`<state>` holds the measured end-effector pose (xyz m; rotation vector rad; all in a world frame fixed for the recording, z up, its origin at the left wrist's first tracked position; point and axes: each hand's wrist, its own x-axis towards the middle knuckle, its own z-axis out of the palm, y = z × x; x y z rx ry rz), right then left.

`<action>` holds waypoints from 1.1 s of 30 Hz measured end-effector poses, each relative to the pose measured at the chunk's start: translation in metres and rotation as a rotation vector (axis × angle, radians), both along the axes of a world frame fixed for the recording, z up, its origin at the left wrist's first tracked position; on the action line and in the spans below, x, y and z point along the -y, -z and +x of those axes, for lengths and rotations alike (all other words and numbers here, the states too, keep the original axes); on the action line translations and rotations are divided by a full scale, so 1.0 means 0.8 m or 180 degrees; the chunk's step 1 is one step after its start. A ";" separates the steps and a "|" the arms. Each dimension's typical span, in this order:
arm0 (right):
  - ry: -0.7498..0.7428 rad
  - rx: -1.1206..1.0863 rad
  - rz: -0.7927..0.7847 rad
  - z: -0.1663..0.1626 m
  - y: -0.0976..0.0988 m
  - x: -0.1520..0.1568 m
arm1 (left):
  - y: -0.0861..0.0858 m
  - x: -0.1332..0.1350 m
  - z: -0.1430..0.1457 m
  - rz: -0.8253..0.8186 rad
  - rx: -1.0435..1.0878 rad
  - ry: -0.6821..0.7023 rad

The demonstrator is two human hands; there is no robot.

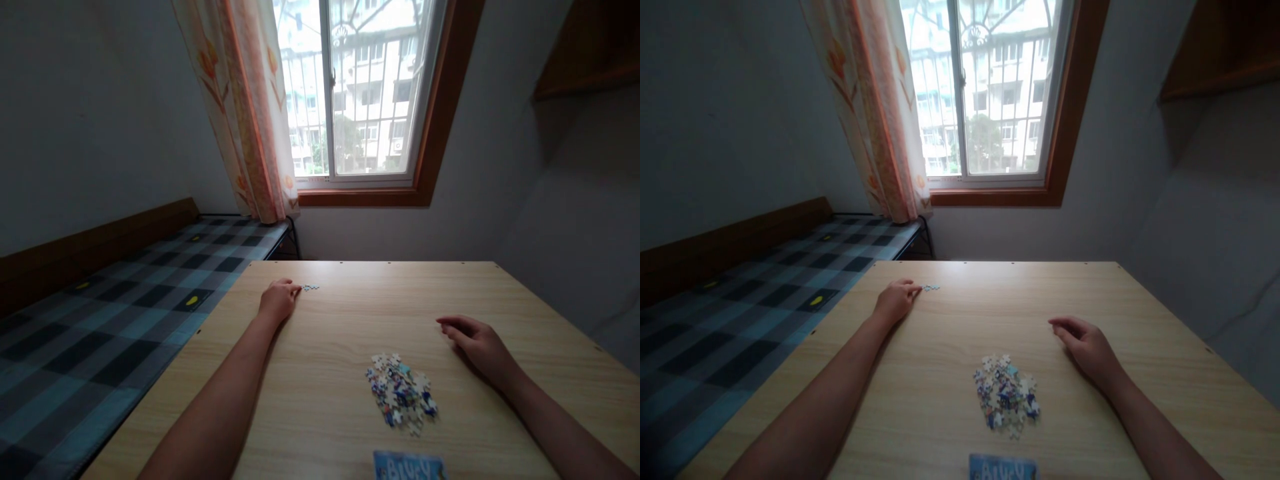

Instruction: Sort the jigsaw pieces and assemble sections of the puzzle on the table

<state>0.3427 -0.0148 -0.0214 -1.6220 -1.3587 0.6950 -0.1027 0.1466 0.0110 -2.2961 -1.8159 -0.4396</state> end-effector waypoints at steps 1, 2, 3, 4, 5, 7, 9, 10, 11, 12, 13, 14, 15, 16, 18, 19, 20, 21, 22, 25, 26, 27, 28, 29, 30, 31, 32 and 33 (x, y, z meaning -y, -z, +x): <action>0.0000 -0.0005 -0.0002 -0.001 -0.001 0.001 | 0.000 0.000 0.000 0.0004 0.0001 -0.0003; 0.0000 -0.0013 0.0002 -0.001 -0.002 0.001 | 0.000 0.000 0.000 0.0009 0.0001 -0.0006; 0.0003 -0.0022 0.0005 -0.002 -0.003 0.002 | -0.001 -0.001 0.000 0.0013 0.0005 -0.0011; 0.0007 -0.0030 0.0003 -0.002 -0.003 0.002 | -0.001 -0.001 0.001 0.0016 0.0009 -0.0018; 0.0008 -0.0040 0.0001 -0.002 -0.004 0.002 | -0.002 0.000 0.001 0.0014 0.0014 -0.0023; 0.0009 -0.0056 0.0004 -0.003 -0.004 0.002 | -0.003 0.000 0.002 -0.0004 0.0025 -0.0040; 0.0005 -0.0074 0.0030 -0.002 -0.003 0.001 | -0.004 0.001 0.002 -0.0041 0.0035 -0.0064; 0.0001 -0.0083 0.0043 -0.002 -0.002 0.001 | -0.004 0.001 0.002 -0.0062 0.0040 -0.0077; -0.0002 -0.0091 0.0058 -0.002 -0.001 0.000 | -0.005 0.001 0.001 -0.0077 0.0045 -0.0084; -0.0006 -0.0096 0.0067 -0.002 -0.001 0.000 | -0.005 0.001 0.001 -0.0088 0.0045 -0.0080; -0.0013 -0.0095 0.0073 -0.002 0.000 0.000 | -0.005 0.001 0.001 -0.0093 0.0044 -0.0071; -0.0017 -0.0092 0.0075 -0.002 0.000 0.000 | -0.005 0.001 0.000 -0.0093 0.0045 -0.0063; -0.0022 -0.0089 0.0076 -0.002 0.000 0.000 | -0.005 0.001 0.000 -0.0093 0.0047 -0.0057; -0.0022 -0.0087 0.0075 -0.002 -0.001 0.000 | -0.005 0.001 -0.001 -0.0087 0.0053 -0.0050; -0.0021 -0.0083 0.0058 -0.002 -0.002 0.001 | -0.005 0.001 -0.001 -0.0067 0.0075 -0.0038; -0.0017 -0.0074 0.0062 -0.002 -0.002 0.001 | -0.005 0.001 -0.001 -0.0055 0.0091 -0.0038; -0.0012 -0.0057 0.0079 -0.002 -0.002 0.001 | -0.005 0.001 -0.001 -0.0046 0.0105 -0.0039; -0.0012 -0.0031 0.0104 -0.002 -0.002 0.001 | -0.005 0.001 0.000 -0.0038 0.0114 -0.0048; -0.0014 -0.0006 0.0133 -0.002 -0.002 0.000 | -0.005 0.001 0.000 -0.0034 0.0118 -0.0063; -0.0061 0.0085 0.0165 -0.003 -0.001 0.001 | -0.007 0.001 0.001 -0.0014 0.0127 -0.0088; -0.0096 0.0155 0.0159 -0.004 -0.001 0.001 | -0.008 0.001 0.001 0.0006 0.0140 -0.0088; -0.0150 0.0264 0.0164 -0.006 -0.002 0.002 | -0.009 0.001 0.001 0.0042 0.0162 -0.0085; -0.0237 0.0411 0.0193 -0.008 -0.003 0.004 | -0.010 0.002 0.002 0.0104 0.0186 -0.0071; -0.0361 0.0591 0.0256 -0.011 -0.004 0.006 | -0.012 0.002 0.004 0.0196 0.0210 -0.0049; -0.0510 0.0787 0.0354 -0.015 -0.006 0.008 | -0.014 0.004 0.006 0.0309 0.0226 -0.0009; -0.0678 0.0983 0.0478 -0.019 -0.008 0.011 | -0.016 0.006 0.009 0.0429 0.0233 0.0056; -0.0850 0.1157 0.0624 -0.024 -0.011 0.014 | -0.019 0.008 0.012 0.0534 0.0228 0.0151; -0.1014 0.1302 0.0781 -0.030 -0.014 0.017 | -0.022 0.011 0.017 0.0597 0.0209 0.0275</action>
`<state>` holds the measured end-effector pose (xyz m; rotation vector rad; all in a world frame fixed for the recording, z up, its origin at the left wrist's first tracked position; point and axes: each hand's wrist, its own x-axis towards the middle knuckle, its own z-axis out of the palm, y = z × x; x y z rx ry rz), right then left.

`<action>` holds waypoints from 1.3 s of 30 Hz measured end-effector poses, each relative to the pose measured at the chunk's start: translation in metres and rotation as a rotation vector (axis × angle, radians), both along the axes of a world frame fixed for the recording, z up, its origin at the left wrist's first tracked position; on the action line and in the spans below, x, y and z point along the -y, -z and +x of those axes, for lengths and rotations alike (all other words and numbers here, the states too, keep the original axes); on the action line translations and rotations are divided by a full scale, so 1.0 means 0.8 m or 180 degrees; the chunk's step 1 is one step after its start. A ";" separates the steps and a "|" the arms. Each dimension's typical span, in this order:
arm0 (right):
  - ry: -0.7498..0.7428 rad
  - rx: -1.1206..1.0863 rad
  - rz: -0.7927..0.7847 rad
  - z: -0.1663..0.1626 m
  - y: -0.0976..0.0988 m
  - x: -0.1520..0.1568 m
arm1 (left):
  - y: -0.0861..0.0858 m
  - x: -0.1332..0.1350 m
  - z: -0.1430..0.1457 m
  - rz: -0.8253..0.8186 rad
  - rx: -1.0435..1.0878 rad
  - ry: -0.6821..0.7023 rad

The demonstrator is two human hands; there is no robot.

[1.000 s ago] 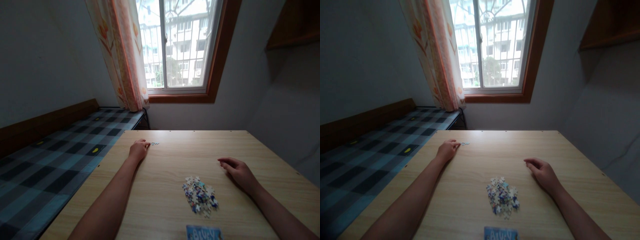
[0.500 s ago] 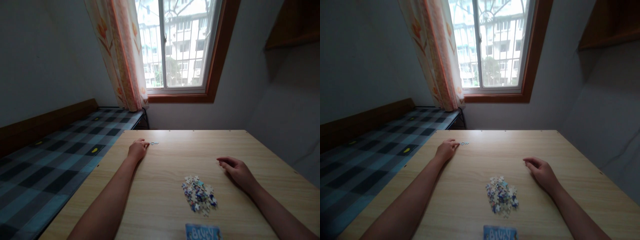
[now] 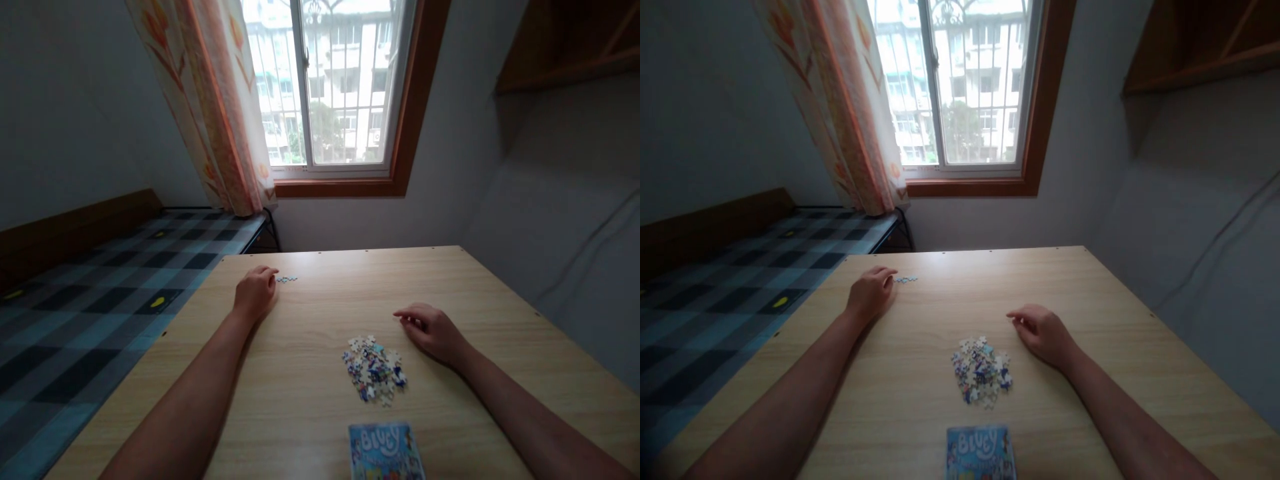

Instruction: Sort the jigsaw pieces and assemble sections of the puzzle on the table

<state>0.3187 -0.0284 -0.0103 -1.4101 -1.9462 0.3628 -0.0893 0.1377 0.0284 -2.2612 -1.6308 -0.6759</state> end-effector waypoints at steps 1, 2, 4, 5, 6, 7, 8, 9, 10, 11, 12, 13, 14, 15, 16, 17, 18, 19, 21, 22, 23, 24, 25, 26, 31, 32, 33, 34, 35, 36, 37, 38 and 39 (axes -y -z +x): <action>-0.0171 0.0113 0.0138 -0.006 -0.003 0.003 | -0.003 0.003 0.005 0.0016 -0.0041 0.0140; -0.0333 0.0200 0.0264 -0.012 -0.006 0.005 | -0.006 0.007 0.011 -0.0019 -0.0086 0.0299; -0.0624 0.0342 0.0438 -0.024 -0.010 0.009 | -0.012 0.016 0.026 -0.0206 -0.0192 0.0638; -0.0734 0.0409 0.0483 -0.029 -0.012 0.011 | -0.016 0.021 0.034 -0.0317 -0.0250 0.0793; -0.0811 0.0474 0.0503 -0.033 -0.014 0.012 | -0.019 0.026 0.043 -0.0426 -0.0322 0.0935; -0.0858 0.0529 0.0510 -0.036 -0.015 0.013 | -0.022 0.033 0.054 -0.0519 -0.0400 0.1054; -0.0884 0.0567 0.0511 -0.038 -0.016 0.014 | -0.025 0.040 0.064 -0.0614 -0.0485 0.1166; -0.0893 0.0587 0.0513 -0.039 -0.017 0.014 | -0.028 0.048 0.075 -0.0731 -0.0570 0.1291; -0.0893 0.0592 0.0520 -0.039 -0.018 0.014 | -0.030 0.057 0.087 -0.0878 -0.0637 0.1425; -0.0892 0.0591 0.0529 -0.039 -0.018 0.014 | -0.031 0.066 0.098 -0.1062 -0.0677 0.1559; -0.0892 0.0586 0.0539 -0.039 -0.019 0.015 | -0.032 0.076 0.108 -0.1241 -0.0685 0.1672; -0.0893 0.0585 0.0546 -0.038 -0.019 0.014 | -0.032 0.085 0.118 -0.1387 -0.0667 0.1780; -0.0889 0.0587 0.0548 -0.038 -0.019 0.014 | -0.031 0.094 0.127 -0.1507 -0.0644 0.1905; -0.0880 0.0586 0.0547 -0.037 -0.018 0.014 | -0.030 0.101 0.135 -0.1584 -0.0599 0.1969; -0.0863 0.0578 0.0544 -0.037 -0.018 0.013 | -0.029 0.107 0.141 -0.1662 -0.0545 0.2036; -0.0835 0.0567 0.0537 -0.036 -0.017 0.012 | -0.028 0.112 0.146 -0.1744 -0.0484 0.2118; -0.0800 0.0557 0.0529 -0.035 -0.016 0.012 | -0.027 0.114 0.149 -0.1830 -0.0416 0.2199; -0.0761 0.0549 0.0523 -0.034 -0.014 0.011 | -0.026 0.116 0.150 -0.1921 -0.0343 0.2296; -0.0686 0.0544 0.0520 -0.032 -0.011 0.009 | -0.025 0.116 0.151 -0.2054 -0.0187 0.2470; -0.0653 0.0544 0.0518 -0.031 -0.010 0.008 | -0.024 0.115 0.150 -0.2094 -0.0116 0.2536; -0.0626 0.0540 0.0520 -0.030 -0.008 0.008 | -0.023 0.115 0.149 -0.2129 -0.0059 0.2594; -0.0608 0.0528 0.0525 -0.029 -0.007 0.008 | -0.021 0.114 0.148 -0.2165 -0.0020 0.2642; -0.0595 0.0514 0.0527 -0.029 -0.006 0.007 | -0.020 0.114 0.147 -0.2201 0.0004 0.2678; -0.0592 0.0502 0.0529 -0.028 -0.006 0.007 | -0.019 0.114 0.146 -0.2243 0.0015 0.2707; -0.0589 0.0459 0.0517 -0.027 -0.004 0.006 | -0.014 0.110 0.145 -0.2316 0.0143 0.2753; -0.0582 0.0451 0.0507 -0.027 -0.003 0.006 | -0.014 0.108 0.144 -0.2332 0.0164 0.2763; -0.0574 0.0443 0.0494 -0.026 -0.002 0.006 | -0.013 0.105 0.143 -0.2363 0.0173 0.2775; -0.0570 0.0437 0.0479 -0.026 -0.001 0.006 | -0.012 0.101 0.141 -0.2405 0.0168 0.2779; -0.0565 0.0428 0.0466 -0.026 -0.001 0.005 | -0.012 0.097 0.137 -0.2434 0.0152 0.2758; -0.0562 0.0417 0.0456 -0.025 0.000 0.005 | -0.012 0.092 0.133 -0.2411 0.0121 0.2690; -0.0561 0.0406 0.0448 -0.025 0.000 0.005 | -0.012 0.088 0.128 -0.2305 0.0070 0.2562; -0.0563 0.0399 0.0444 -0.025 0.000 0.005 | -0.012 0.083 0.122 -0.2111 -0.0010 0.2387; -0.0570 0.0400 0.0446 -0.025 0.000 0.005 | -0.013 0.078 0.116 -0.1844 -0.0108 0.2175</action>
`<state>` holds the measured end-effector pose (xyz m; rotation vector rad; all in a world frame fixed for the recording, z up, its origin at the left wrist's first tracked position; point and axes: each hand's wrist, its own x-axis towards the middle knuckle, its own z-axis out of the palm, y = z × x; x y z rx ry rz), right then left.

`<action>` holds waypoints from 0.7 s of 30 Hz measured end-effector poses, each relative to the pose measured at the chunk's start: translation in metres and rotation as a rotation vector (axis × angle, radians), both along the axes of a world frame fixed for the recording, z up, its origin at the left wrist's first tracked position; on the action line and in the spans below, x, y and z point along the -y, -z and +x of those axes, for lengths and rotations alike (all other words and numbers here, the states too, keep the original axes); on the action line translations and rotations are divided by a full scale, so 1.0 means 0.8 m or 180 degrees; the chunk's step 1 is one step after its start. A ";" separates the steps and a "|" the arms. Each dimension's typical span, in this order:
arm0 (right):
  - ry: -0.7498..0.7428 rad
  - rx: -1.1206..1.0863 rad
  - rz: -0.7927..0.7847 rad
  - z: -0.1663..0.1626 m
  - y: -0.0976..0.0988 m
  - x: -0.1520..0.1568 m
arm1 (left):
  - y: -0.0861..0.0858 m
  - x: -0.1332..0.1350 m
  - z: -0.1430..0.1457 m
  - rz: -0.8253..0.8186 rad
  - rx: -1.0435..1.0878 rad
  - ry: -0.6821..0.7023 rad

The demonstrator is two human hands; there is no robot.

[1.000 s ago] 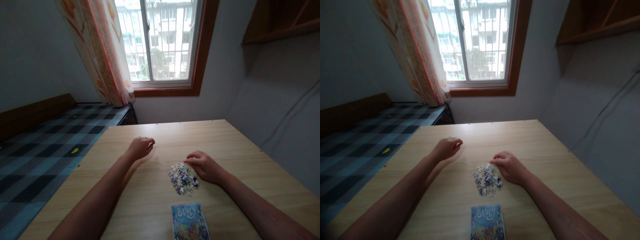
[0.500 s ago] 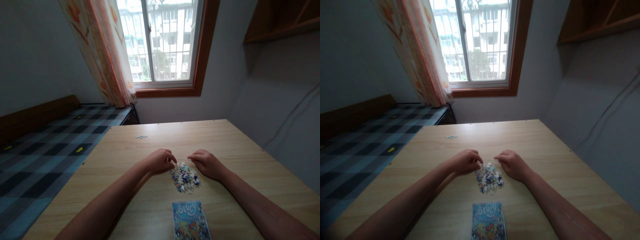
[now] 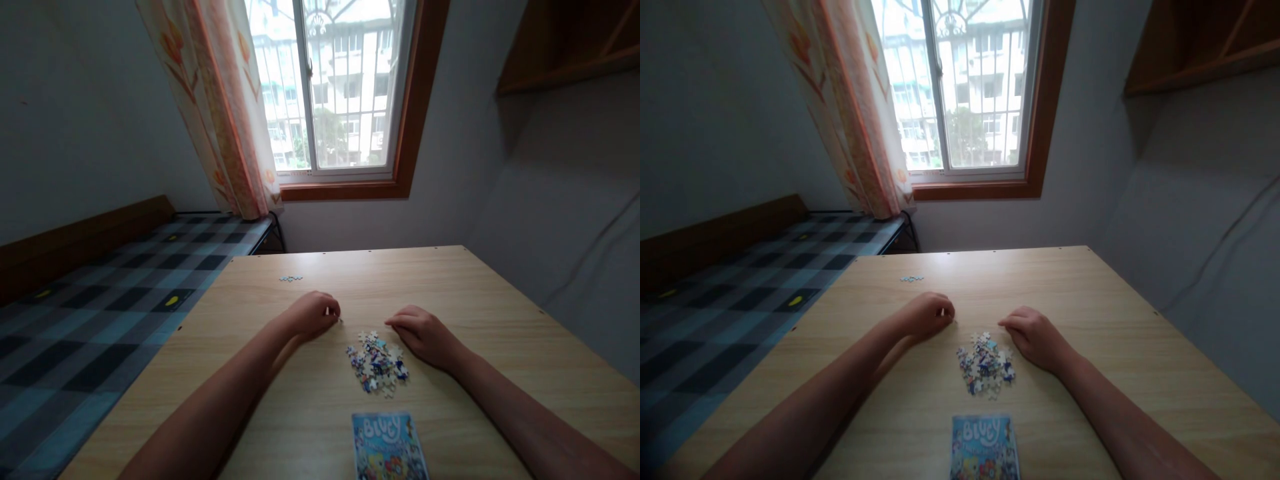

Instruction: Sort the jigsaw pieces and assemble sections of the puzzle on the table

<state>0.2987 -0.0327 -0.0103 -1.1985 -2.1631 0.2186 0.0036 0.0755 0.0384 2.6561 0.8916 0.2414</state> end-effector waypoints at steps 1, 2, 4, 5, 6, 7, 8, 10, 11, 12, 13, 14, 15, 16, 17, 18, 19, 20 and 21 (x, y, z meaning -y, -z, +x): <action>-0.0012 0.0012 0.0009 0.000 0.000 0.000 | 0.000 -0.004 -0.006 0.0324 -0.0056 -0.0194; -0.0026 0.0033 0.0023 0.000 -0.001 0.000 | -0.001 -0.008 -0.013 0.0606 -0.0121 -0.0339; -0.0045 0.0088 0.0048 0.000 -0.001 0.000 | -0.001 -0.014 -0.025 0.0978 -0.0239 -0.0488; -0.0047 0.0110 0.0055 0.000 -0.001 0.001 | 0.000 -0.017 -0.030 0.1064 -0.0281 -0.0506; -0.0046 0.0125 0.0055 0.000 -0.001 0.001 | 0.000 -0.019 -0.034 0.1111 -0.0307 -0.0516; -0.0044 0.0130 0.0050 0.000 -0.001 0.000 | 0.001 -0.021 -0.037 0.1133 -0.0312 -0.0519; -0.0047 0.0129 0.0042 0.000 -0.001 0.000 | 0.002 -0.023 -0.040 0.1144 -0.0295 -0.0529; -0.0048 0.0114 0.0033 0.000 0.000 0.000 | 0.002 -0.025 -0.043 0.1174 -0.0244 -0.0645; -0.0046 0.0107 0.0031 0.000 0.000 0.000 | 0.001 -0.026 -0.043 0.1186 -0.0242 -0.0742; -0.0040 0.0102 0.0032 0.000 0.001 0.000 | -0.001 -0.026 -0.042 0.1189 -0.0270 -0.0851; -0.0031 0.0100 0.0037 0.000 0.001 0.000 | -0.004 -0.025 -0.040 0.1179 -0.0340 -0.0951; -0.0023 0.0100 0.0043 0.000 0.002 0.000 | -0.008 -0.023 -0.037 0.1151 -0.0458 -0.1026; -0.0016 0.0099 0.0047 0.000 0.003 0.000 | -0.013 -0.020 -0.034 0.1114 -0.0611 -0.1071; -0.0013 0.0097 0.0048 0.000 0.003 0.000 | -0.017 -0.017 -0.031 0.1066 -0.0793 -0.1087; -0.0010 0.0088 0.0050 0.001 0.003 0.000 | -0.022 -0.013 -0.028 0.1013 -0.0984 -0.1103; -0.0010 0.0078 0.0048 0.001 0.004 0.000 | -0.027 -0.009 -0.026 0.0961 -0.1139 -0.1134; -0.0014 0.0068 0.0042 0.001 0.004 0.000 | -0.032 -0.005 -0.025 0.0896 -0.1248 -0.1177; -0.0021 0.0062 0.0035 0.001 0.004 0.000 | -0.036 -0.001 -0.025 0.0827 -0.1314 -0.1231; -0.0030 0.0058 0.0027 0.001 0.004 0.000 | -0.040 0.003 -0.025 0.0757 -0.1347 -0.1279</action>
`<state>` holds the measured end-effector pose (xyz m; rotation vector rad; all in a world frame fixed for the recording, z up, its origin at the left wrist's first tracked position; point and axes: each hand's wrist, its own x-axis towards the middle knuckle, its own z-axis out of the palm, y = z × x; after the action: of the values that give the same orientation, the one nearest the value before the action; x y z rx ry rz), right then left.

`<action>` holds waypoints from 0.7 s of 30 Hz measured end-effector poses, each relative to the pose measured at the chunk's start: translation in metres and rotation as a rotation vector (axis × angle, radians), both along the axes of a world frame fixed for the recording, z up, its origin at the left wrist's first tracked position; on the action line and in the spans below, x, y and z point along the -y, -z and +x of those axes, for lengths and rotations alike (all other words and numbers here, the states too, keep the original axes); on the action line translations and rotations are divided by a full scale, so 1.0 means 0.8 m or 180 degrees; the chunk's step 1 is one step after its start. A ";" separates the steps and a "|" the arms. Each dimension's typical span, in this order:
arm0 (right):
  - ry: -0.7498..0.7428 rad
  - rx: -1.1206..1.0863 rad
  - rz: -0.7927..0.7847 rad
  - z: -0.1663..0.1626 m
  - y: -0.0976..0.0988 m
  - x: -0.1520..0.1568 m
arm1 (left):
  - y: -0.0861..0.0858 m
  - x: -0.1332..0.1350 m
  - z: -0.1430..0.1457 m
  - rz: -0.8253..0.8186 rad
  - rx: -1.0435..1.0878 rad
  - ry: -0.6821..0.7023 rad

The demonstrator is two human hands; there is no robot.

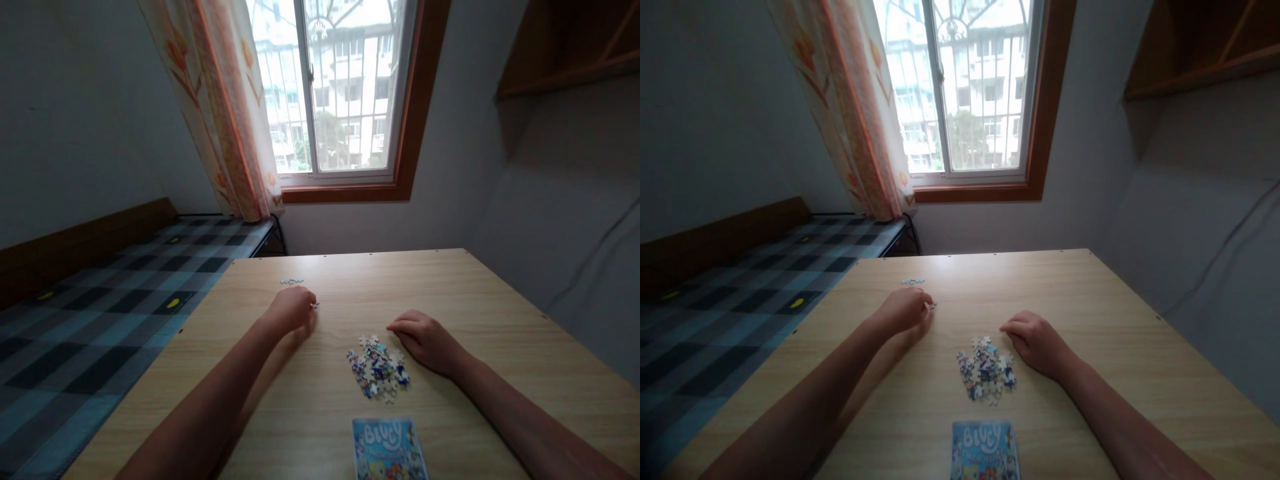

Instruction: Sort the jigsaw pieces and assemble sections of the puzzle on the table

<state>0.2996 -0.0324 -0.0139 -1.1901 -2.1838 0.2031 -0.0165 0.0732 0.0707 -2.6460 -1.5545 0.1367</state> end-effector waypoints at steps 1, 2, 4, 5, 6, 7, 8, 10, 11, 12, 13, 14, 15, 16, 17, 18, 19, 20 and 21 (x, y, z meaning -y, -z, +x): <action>-0.0010 -0.0001 -0.0008 0.000 0.000 0.000 | -0.004 0.003 -0.001 -0.0066 -0.0003 -0.0049; -0.0017 0.0000 -0.0020 0.000 0.000 0.000 | -0.007 0.006 -0.002 -0.0129 -0.0010 -0.0081; -0.0016 -0.0006 -0.0032 0.000 0.001 0.000 | -0.013 0.010 -0.004 -0.0280 -0.0093 -0.0100; -0.0011 -0.0013 -0.0034 0.000 0.001 0.000 | -0.014 0.012 -0.004 -0.0365 -0.0156 -0.0104; -0.0007 -0.0022 -0.0034 0.000 0.001 0.000 | -0.015 0.013 -0.003 -0.0444 -0.0222 -0.0115; -0.0007 -0.0028 -0.0033 0.000 0.001 0.000 | -0.015 0.013 -0.002 -0.0501 -0.0283 -0.0139; -0.0008 -0.0033 -0.0032 0.000 0.000 0.001 | -0.013 0.013 -0.001 -0.0522 -0.0328 -0.0172; -0.0011 -0.0036 -0.0034 0.000 0.000 0.001 | -0.006 0.012 0.003 -0.0468 -0.0353 -0.0250; -0.0011 -0.0036 -0.0034 0.000 -0.001 0.001 | -0.001 0.011 0.005 -0.0403 -0.0335 -0.0294; -0.0009 -0.0033 -0.0034 -0.001 -0.001 0.001 | 0.005 0.009 0.007 -0.0334 -0.0312 -0.0345; -0.0006 -0.0033 -0.0036 -0.001 -0.002 0.001 | 0.012 0.008 0.009 -0.0270 -0.0293 -0.0405; -0.0003 -0.0035 -0.0039 -0.001 -0.002 0.002 | 0.019 0.007 0.012 -0.0203 -0.0260 -0.0472; 0.0000 -0.0042 -0.0042 -0.001 -0.002 0.002 | 0.026 0.005 0.014 -0.0129 -0.0208 -0.0545; 0.0002 -0.0051 -0.0048 -0.001 -0.002 0.002 | 0.033 0.004 0.017 -0.0050 -0.0137 -0.0624; 0.0003 -0.0061 -0.0055 -0.001 -0.002 0.002 | 0.039 0.003 0.019 0.0024 -0.0046 -0.0705; 0.0005 -0.0073 -0.0062 -0.002 -0.001 0.002 | 0.044 0.001 0.021 0.0075 0.0028 -0.0779; 0.0005 -0.0083 -0.0069 -0.002 -0.001 0.002 | 0.048 0.000 0.023 0.0113 0.0091 -0.0844; 0.0006 -0.0091 -0.0075 -0.002 -0.001 0.002 | 0.052 -0.002 0.025 0.0140 0.0138 -0.0898; 0.0007 -0.0094 -0.0081 -0.002 -0.001 0.002 | 0.054 -0.004 0.027 0.0164 0.0168 -0.0938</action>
<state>0.2978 -0.0339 -0.0131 -1.1962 -2.1601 0.2469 0.0047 0.0760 0.0271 -2.3855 -1.9290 0.0416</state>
